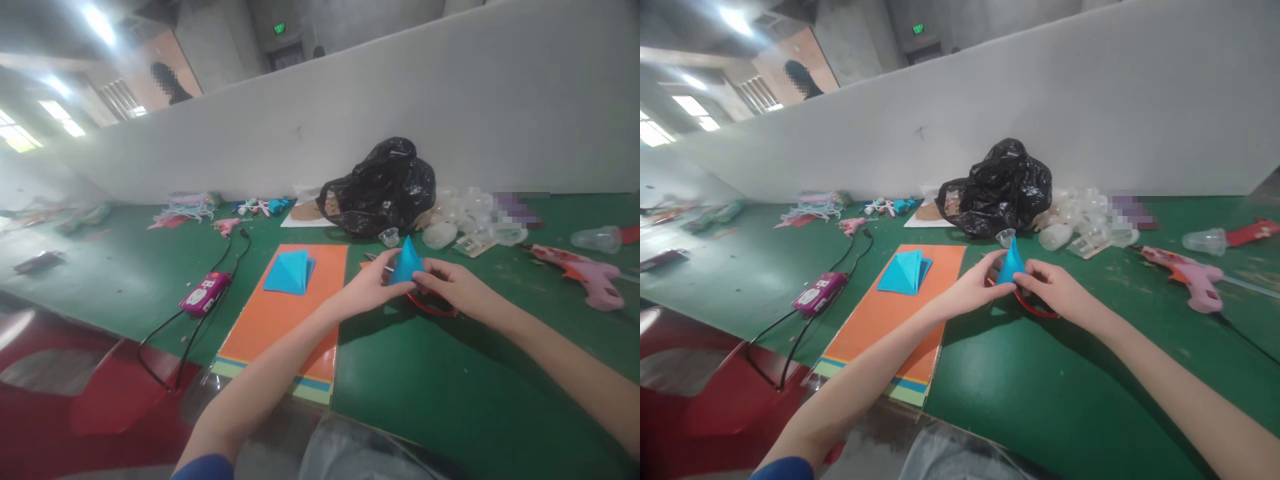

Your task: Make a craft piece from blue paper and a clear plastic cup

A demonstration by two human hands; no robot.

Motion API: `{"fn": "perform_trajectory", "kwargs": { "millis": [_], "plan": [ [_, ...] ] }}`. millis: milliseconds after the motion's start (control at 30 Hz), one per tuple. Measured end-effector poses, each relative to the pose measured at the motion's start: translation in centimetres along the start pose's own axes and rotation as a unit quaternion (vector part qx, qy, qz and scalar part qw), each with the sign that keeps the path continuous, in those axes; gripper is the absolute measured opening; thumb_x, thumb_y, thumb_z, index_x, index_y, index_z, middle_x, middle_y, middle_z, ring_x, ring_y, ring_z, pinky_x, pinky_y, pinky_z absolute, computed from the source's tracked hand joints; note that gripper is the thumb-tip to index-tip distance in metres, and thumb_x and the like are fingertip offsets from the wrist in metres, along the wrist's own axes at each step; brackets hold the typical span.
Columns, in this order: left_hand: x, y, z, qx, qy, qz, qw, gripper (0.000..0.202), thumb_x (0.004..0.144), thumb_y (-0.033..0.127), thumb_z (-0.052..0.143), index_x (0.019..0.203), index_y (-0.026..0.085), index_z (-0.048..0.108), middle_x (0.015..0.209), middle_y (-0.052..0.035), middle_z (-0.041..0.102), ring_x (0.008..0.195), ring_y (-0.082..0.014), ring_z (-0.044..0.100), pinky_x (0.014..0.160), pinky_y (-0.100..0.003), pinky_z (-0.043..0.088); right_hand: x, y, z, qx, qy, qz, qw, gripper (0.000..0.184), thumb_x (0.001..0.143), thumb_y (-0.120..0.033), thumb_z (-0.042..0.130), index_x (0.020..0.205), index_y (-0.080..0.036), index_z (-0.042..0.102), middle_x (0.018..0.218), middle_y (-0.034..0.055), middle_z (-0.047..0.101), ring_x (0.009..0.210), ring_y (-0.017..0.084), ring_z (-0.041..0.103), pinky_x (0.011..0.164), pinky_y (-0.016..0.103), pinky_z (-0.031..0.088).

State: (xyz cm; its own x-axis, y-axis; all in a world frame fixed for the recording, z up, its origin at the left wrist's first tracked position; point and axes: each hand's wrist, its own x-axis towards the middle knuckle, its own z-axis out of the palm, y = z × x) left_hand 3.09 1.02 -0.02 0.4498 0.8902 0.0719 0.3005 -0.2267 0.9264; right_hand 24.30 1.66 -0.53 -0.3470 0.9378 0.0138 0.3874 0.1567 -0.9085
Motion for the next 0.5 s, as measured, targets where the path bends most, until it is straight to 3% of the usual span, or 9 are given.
{"fn": "perform_trajectory", "kwargs": {
  "millis": [67,167,367,500],
  "plan": [
    [0.0,0.1,-0.1,-0.012,-0.016,0.005,1.000,0.067,0.091,0.042,0.075,0.149,0.021,0.049,0.125,-0.0105,0.067,0.090,-0.0181,0.063,0.077,-0.031,0.052,0.0,0.0,-0.1,0.001,0.003,-0.017,1.000,0.073,0.070,-0.097,0.060,0.064,-0.025,0.049,0.059,-0.0035,0.051,0.052,0.013,0.042,0.047,0.026,0.035],
    [0.1,0.2,-0.2,-0.029,-0.020,-0.003,0.999,0.041,0.096,0.043,0.066,0.128,0.016,0.062,0.108,-0.0070,0.070,0.088,-0.0166,0.062,0.079,-0.030,0.051,0.1,0.2,-0.3,0.000,0.001,-0.021,1.000,0.074,0.070,-0.098,0.059,0.063,-0.025,0.050,0.059,-0.0031,0.050,0.053,0.013,0.041,0.049,0.027,0.034],
    [1.0,-0.4,-0.5,-0.074,0.062,-0.036,0.995,0.021,0.093,0.025,0.061,0.112,0.016,0.063,0.097,-0.0024,0.069,0.083,-0.0133,0.059,0.080,-0.027,0.049,0.2,1.0,-0.7,-0.008,0.004,0.005,1.000,0.070,0.075,-0.093,0.062,0.067,-0.024,0.052,0.064,-0.0018,0.056,0.058,0.014,0.046,0.052,0.027,0.037],
    [1.3,-0.6,-0.6,-0.100,0.089,-0.041,0.990,0.008,0.086,0.018,0.058,0.092,0.016,0.063,0.084,0.0007,0.066,0.081,-0.0129,0.058,0.082,-0.026,0.048,0.1,0.8,-0.6,-0.031,-0.003,0.019,0.999,0.069,0.077,-0.092,0.059,0.065,-0.025,0.050,0.062,-0.0024,0.054,0.054,0.014,0.045,0.049,0.027,0.036]
  ]
}}
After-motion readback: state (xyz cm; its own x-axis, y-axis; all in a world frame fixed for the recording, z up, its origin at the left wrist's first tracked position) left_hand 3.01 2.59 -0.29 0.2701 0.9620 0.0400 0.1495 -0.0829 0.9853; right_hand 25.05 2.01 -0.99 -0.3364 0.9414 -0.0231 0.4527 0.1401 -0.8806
